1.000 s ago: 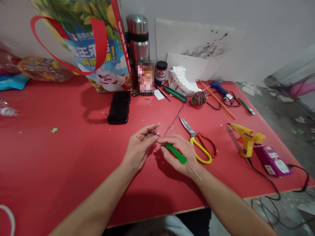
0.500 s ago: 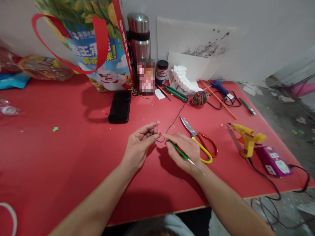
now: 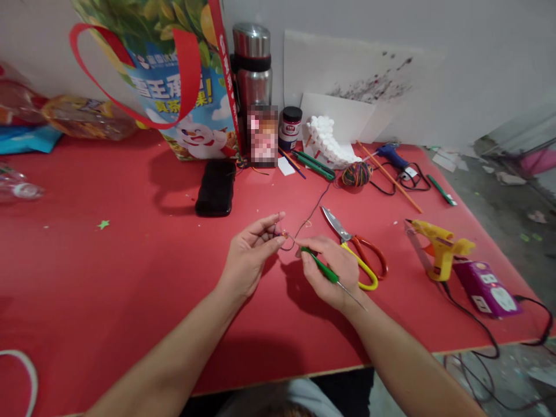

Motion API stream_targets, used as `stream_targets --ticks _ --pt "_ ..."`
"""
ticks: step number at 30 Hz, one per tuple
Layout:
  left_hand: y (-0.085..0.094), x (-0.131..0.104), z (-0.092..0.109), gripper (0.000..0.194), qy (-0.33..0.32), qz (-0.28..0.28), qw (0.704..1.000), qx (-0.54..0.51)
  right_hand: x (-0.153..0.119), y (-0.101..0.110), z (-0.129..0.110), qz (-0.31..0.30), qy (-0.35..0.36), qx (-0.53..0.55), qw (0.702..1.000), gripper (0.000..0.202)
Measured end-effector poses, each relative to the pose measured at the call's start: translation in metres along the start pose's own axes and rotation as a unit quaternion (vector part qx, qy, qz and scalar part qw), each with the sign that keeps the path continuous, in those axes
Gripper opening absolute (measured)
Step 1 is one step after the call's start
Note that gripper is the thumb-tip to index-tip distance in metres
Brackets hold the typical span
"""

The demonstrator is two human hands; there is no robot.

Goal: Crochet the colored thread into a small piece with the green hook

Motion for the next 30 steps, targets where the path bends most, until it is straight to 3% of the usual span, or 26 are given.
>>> stream_targets --ticks 4,9,14,17,24,30 --pt "-0.001 -0.001 0.0 0.048 0.004 0.004 1.0 -0.013 -0.002 -0.003 0.005 -0.015 -0.047 -0.015 0.999 0.022" --pt "-0.003 -0.003 -0.002 0.046 0.038 0.003 0.998 -0.046 -0.006 -0.009 0.003 -0.028 -0.057 0.02 0.998 0.027" --pt "-0.003 -0.003 -0.001 0.044 0.022 -0.005 0.999 -0.03 -0.013 -0.013 0.016 0.019 -0.156 0.197 0.968 0.023" --pt "-0.002 -0.004 0.001 0.045 -0.005 -0.002 1.0 -0.003 -0.013 -0.012 0.019 0.029 -0.165 0.255 0.952 0.016" --pt "-0.001 -0.002 0.001 0.049 -0.016 0.003 1.0 0.01 -0.01 -0.009 0.017 0.01 -0.164 0.263 0.951 0.016" --pt "-0.002 -0.001 0.001 0.051 -0.006 -0.002 1.0 -0.006 -0.007 -0.012 0.023 0.027 -0.207 0.346 0.915 0.014"
Point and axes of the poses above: each hand's wrist, its own x-axis towards the middle knuckle, its own y-axis out of the back of the hand, z = x × y, the point moved 5 cm from there along x, towards the middle knuckle, and after that the axes turned 6 degrees about -z, right-handed, at the moved point
